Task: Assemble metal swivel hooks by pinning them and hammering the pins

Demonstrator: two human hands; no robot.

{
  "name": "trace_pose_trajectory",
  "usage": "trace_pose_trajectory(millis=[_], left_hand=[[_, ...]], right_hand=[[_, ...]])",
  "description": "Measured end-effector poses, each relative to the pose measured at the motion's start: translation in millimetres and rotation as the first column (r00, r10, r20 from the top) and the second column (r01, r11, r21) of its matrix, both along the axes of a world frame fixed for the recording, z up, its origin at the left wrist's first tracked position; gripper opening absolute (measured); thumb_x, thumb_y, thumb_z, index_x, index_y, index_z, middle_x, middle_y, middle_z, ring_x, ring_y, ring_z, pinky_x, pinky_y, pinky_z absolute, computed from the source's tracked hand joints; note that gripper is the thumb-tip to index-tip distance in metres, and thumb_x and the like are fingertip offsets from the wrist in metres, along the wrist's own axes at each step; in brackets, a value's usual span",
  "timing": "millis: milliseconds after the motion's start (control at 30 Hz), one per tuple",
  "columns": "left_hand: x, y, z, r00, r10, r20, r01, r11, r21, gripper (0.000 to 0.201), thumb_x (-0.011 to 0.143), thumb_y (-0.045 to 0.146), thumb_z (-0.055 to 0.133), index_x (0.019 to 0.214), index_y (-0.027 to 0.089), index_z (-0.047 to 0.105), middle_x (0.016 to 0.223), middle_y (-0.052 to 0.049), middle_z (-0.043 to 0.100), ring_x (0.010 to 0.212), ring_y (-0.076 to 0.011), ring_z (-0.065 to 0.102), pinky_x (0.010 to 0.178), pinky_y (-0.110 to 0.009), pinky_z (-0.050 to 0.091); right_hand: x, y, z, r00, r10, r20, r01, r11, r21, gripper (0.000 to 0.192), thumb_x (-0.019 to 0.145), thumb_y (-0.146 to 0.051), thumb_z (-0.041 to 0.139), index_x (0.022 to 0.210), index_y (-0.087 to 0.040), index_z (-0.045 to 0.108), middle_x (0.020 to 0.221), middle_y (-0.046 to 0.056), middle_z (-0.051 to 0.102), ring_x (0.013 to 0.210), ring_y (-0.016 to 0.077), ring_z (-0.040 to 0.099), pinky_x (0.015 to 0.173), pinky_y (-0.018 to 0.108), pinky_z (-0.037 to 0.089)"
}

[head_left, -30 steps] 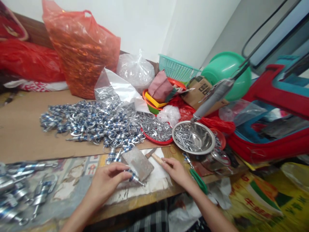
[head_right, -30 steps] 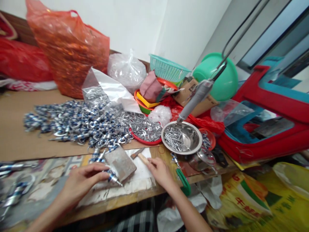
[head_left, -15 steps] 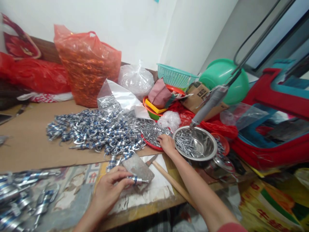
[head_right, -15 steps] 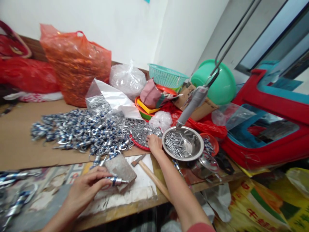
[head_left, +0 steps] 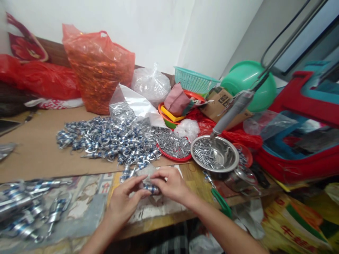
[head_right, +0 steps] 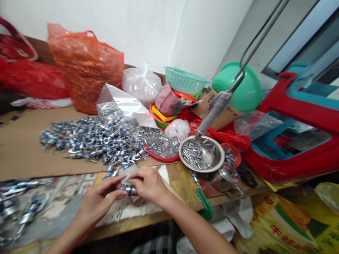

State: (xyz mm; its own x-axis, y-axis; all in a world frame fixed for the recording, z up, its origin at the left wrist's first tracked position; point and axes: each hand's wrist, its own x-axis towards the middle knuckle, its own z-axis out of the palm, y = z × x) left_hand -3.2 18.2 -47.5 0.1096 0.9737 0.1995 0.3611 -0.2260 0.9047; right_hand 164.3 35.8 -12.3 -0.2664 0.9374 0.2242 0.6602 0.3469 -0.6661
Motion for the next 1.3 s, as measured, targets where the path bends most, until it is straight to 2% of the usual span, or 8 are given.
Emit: trace_pose_trajectory(millis=[267, 467, 567, 667, 833, 967, 1100, 1300], left_hand=[[-1.0, -1.6, 3.4, 0.999, -0.047, 0.024, 0.046, 0.998, 0.043, 0.023, 0.065, 0.023, 0.065, 0.086, 0.018, 0.071, 0.075, -0.005, 0.068, 0.069, -0.0183, 0.061, 0.066, -0.028, 0.047], [-3.3, -5.3, 10.8, 0.992, -0.059, 0.113, 0.064, 0.997, -0.041, 0.010, 0.065, 0.022, 0.064, 0.067, 0.023, 0.073, 0.069, -0.002, 0.067, 0.068, -0.0175, 0.061, 0.064, -0.025, 0.046], [-4.5, -5.6, 16.4, 0.984, -0.025, 0.179, 0.048, 0.991, -0.127, 0.007, 0.064, 0.025, 0.066, 0.065, 0.022, 0.072, 0.070, -0.002, 0.068, 0.069, -0.0178, 0.061, 0.065, -0.025, 0.046], [-5.0, -4.6, 22.3, 0.990, -0.054, 0.127, 0.072, 0.987, -0.141, 0.010, 0.066, 0.029, 0.065, 0.066, 0.021, 0.071, 0.069, -0.002, 0.067, 0.067, -0.0175, 0.061, 0.064, -0.025, 0.045], [-7.8, -3.9, 28.0, 0.992, -0.124, -0.028, 0.123, 0.992, -0.026, 0.014, 0.071, 0.031, 0.059, 0.068, 0.022, 0.070, 0.071, -0.002, 0.063, 0.069, -0.0172, 0.059, 0.065, -0.026, 0.044], [-9.0, -5.2, 30.9, 0.995, -0.102, -0.024, 0.102, 0.994, 0.031, 0.013, 0.069, 0.029, 0.061, 0.064, 0.021, 0.070, 0.079, -0.003, 0.065, 0.078, -0.0192, 0.060, 0.075, -0.028, 0.043], [-4.5, -9.2, 30.4, 0.987, -0.078, 0.141, 0.107, 0.971, -0.212, 0.015, 0.068, 0.030, 0.061, 0.076, 0.020, 0.069, 0.078, -0.003, 0.070, 0.075, -0.0192, 0.062, 0.073, -0.029, 0.048], [3.0, -13.8, 19.3, 0.884, 0.089, 0.460, 0.139, 0.888, -0.438, 0.063, 0.057, 0.031, 0.071, 0.115, 0.016, 0.050, 0.094, -0.005, 0.068, 0.090, -0.0213, 0.061, 0.076, -0.030, 0.051]], right_hand=[[-11.1, -21.4, 8.6, 0.976, 0.045, -0.212, -0.058, 0.997, -0.055, 0.012, 0.069, -0.007, 0.060, 0.068, -0.016, 0.067, 0.067, 0.000, 0.063, 0.065, 0.0115, 0.058, 0.063, 0.020, 0.044], [-7.6, -30.4, 1.2, 0.980, 0.138, -0.146, -0.113, 0.979, 0.168, 0.012, 0.073, -0.021, 0.061, 0.083, -0.015, 0.062, 0.078, 0.004, 0.062, 0.075, 0.0142, 0.057, 0.068, 0.024, 0.046], [1.2, -35.1, -9.8, 0.975, 0.220, -0.004, -0.201, 0.896, 0.395, 0.023, 0.074, -0.018, 0.061, 0.096, -0.013, 0.057, 0.089, 0.009, 0.062, 0.083, 0.0160, 0.057, 0.071, 0.026, 0.047], [9.8, -35.0, -16.8, 0.951, 0.251, 0.181, -0.309, 0.745, 0.591, 0.021, 0.079, -0.008, 0.050, 0.098, -0.014, 0.058, 0.091, 0.010, 0.064, 0.082, 0.0156, 0.058, 0.067, 0.026, 0.048], [14.1, -31.0, -12.1, 0.924, 0.276, 0.264, -0.382, 0.629, 0.677, 0.020, 0.080, -0.008, 0.050, 0.097, -0.009, 0.059, 0.091, 0.014, 0.065, 0.084, 0.0193, 0.059, 0.065, 0.029, 0.049], [11.7, -32.5, -9.5, 0.945, 0.262, 0.196, -0.324, 0.669, 0.669, 0.020, 0.079, -0.006, 0.049, 0.094, -0.010, 0.062, 0.090, 0.013, 0.066, 0.081, 0.0176, 0.061, 0.064, 0.027, 0.050], [5.6, -38.1, -11.2, 0.973, 0.229, 0.021, -0.200, 0.798, 0.569, 0.020, 0.077, -0.007, 0.052, 0.092, -0.013, 0.065, 0.088, 0.011, 0.066, 0.077, 0.0149, 0.062, 0.065, 0.024, 0.051], [-0.1, -36.2, -5.9, 0.974, 0.122, -0.192, -0.077, 0.971, 0.225, 0.010, 0.073, -0.022, 0.063, 0.076, -0.016, 0.070, 0.072, 0.005, 0.068, 0.064, 0.0123, 0.063, 0.060, 0.019, 0.050]])
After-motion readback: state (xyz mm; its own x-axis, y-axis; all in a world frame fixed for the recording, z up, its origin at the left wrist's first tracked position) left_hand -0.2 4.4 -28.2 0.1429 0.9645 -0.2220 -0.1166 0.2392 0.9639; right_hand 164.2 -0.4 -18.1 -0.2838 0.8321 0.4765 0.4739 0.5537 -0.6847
